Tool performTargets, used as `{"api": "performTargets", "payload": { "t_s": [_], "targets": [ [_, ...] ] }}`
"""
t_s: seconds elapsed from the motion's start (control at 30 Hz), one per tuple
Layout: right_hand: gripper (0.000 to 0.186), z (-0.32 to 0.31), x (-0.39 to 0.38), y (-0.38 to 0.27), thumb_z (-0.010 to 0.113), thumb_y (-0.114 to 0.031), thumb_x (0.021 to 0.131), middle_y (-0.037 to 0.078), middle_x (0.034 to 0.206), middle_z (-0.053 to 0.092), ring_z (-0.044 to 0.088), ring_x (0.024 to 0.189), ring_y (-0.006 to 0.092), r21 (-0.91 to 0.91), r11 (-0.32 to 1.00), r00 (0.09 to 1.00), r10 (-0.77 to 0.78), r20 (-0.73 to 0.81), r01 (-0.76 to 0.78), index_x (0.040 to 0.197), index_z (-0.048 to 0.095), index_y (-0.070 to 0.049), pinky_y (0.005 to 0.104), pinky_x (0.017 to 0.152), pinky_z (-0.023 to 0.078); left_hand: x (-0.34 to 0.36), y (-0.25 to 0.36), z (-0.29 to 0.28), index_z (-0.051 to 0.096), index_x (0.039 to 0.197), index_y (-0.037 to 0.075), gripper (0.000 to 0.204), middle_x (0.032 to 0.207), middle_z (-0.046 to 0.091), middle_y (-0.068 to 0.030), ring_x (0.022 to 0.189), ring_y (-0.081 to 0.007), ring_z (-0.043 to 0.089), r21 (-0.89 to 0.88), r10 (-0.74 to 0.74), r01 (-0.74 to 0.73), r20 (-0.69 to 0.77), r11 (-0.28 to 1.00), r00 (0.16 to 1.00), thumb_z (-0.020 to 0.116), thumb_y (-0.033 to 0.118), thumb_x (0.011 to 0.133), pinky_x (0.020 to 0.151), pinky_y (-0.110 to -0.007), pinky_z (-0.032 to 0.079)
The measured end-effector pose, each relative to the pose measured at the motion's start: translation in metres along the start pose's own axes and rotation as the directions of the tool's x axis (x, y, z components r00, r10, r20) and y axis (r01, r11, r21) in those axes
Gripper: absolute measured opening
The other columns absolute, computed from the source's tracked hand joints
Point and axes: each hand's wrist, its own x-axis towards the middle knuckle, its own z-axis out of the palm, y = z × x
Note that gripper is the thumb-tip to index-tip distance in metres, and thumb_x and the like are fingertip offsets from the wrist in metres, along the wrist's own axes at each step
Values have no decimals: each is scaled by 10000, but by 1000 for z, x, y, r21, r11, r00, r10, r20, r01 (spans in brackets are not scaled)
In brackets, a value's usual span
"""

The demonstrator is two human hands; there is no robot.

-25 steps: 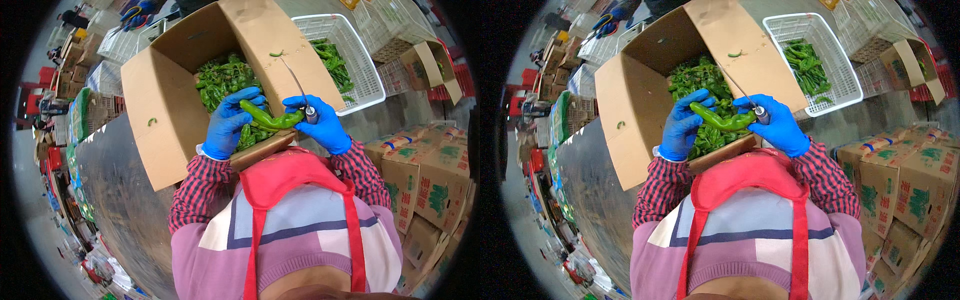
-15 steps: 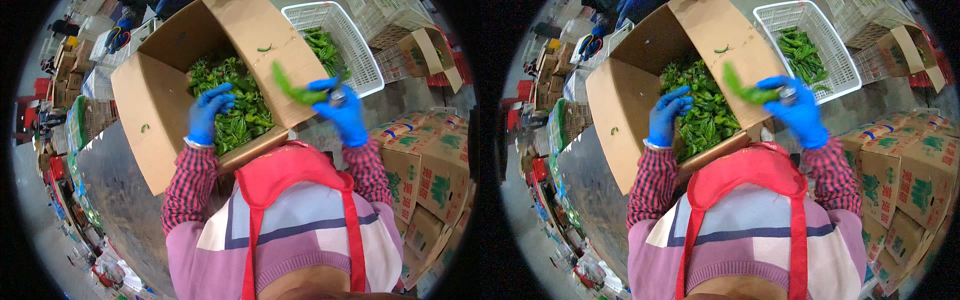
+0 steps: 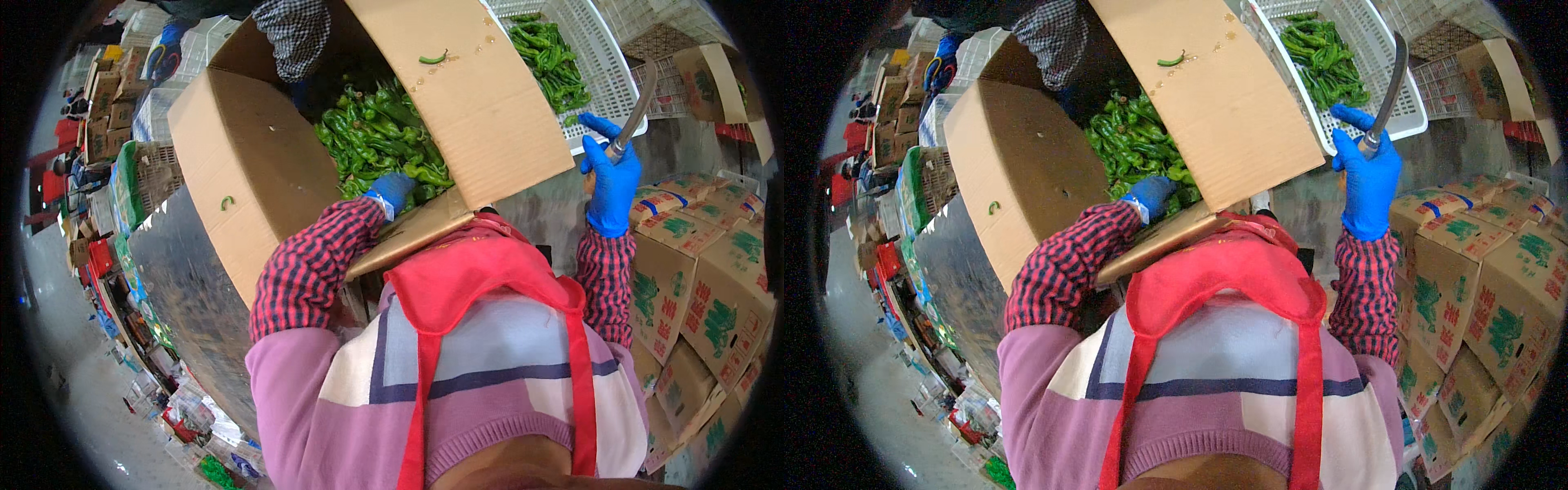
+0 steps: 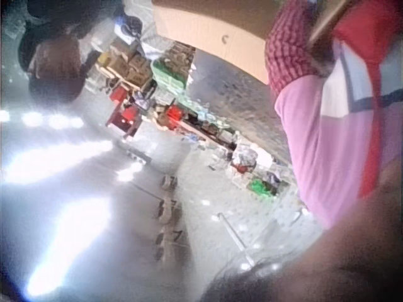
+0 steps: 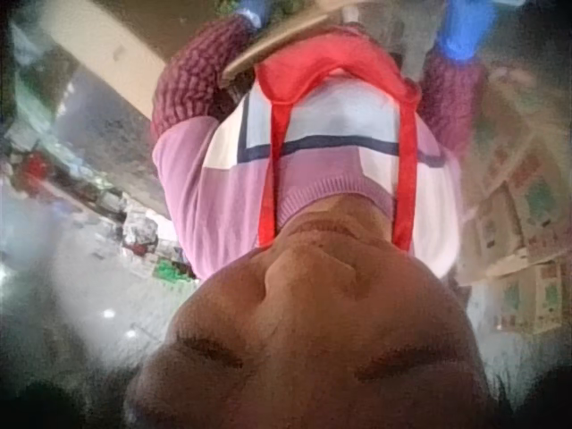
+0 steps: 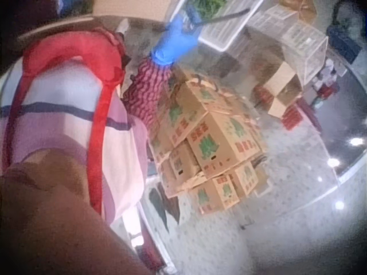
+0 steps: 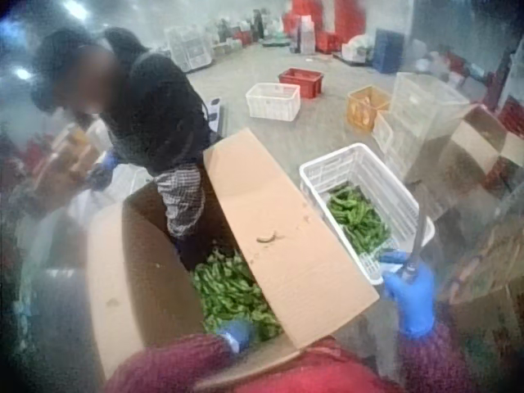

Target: The person trims green peppers with a knife, removing stems and placing the trimmed peppers into a white basket. The person repeatedly picks peppers from a cardboard box, cuts them, and deposits them into the basket.

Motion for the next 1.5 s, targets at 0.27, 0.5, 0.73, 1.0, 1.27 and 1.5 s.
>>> {"api": "performTargets", "payload": {
  "t_s": [0.27, 0.5, 0.73, 1.0, 1.27, 1.5],
  "targets": [
    [286, -26, -11, 20, 634, -84, 824, 93, 1002, 661, 509, 576, 69, 15, 999, 996, 53, -76, -52, 1094, 611, 7, 218, 520, 418, 80, 16, 37, 597, 1173, 116, 389, 1022, 650, -172, 867, -326, 641, 159, 144, -125, -116, 979, 983, 516, 127, 793, 724, -439, 521],
    [272, -34, -16, 18, 626, -90, 832, 96, 1018, 657, 502, 582, 73, 18, 998, 994, 61, -89, -60, 1088, 614, 0, 213, 536, 415, 63, 24, 3, 656, 1044, 87, 300, 930, 668, -176, 838, -333, 646, 73, 133, -119, -227, 990, 965, 595, 172, 763, 743, -415, 516],
    [275, -24, -17, -2, 619, -92, 835, 97, 987, 663, 487, 585, 66, 75, 996, 996, 60, -69, -55, 1092, 610, 4, 208, 529, 390, -15, -15, -117, 627, 979, 39, 280, 914, 667, -105, 834, -223, 652, -884, -341, 196, 44, 425, 939, 677, 231, 781, 745, -327, 527],
    [259, 38, -40, -55, 621, -80, 826, 106, 865, 652, 476, 514, 60, 127, 990, 971, 35, 235, -66, 1064, 615, 23, 189, 462, 358, -107, 30, -165, 379, 1341, -17, 563, 1197, 551, -134, 1105, -266, 541, -722, -182, -374, -333, -582, 925, 588, 198, 864, 974, -433, 431],
    [431, 111, -72, -64, 697, -128, 802, 48, 1024, 628, 538, 658, 52, 72, 994, 714, 8, 700, -81, 1204, 565, -45, 203, 529, 446, -132, 75, -154, 500, 1237, 48, 395, 1138, 573, -94, 1069, -232, 547, -598, -446, -583, -380, -550, 811, 606, 87, 859, 954, -391, 438],
    [460, 130, -72, -51, 739, -166, 777, 42, 1014, 645, 582, 754, 68, 46, 980, 687, 103, 719, -195, 1198, 572, -85, 214, 561, 482, -154, 103, -162, 528, 1164, 40, 444, 1072, 588, -71, 1011, -177, 572, -608, -505, -789, -656, -87, 561, 714, 27, 761, 877, -307, 471]
  ]
}}
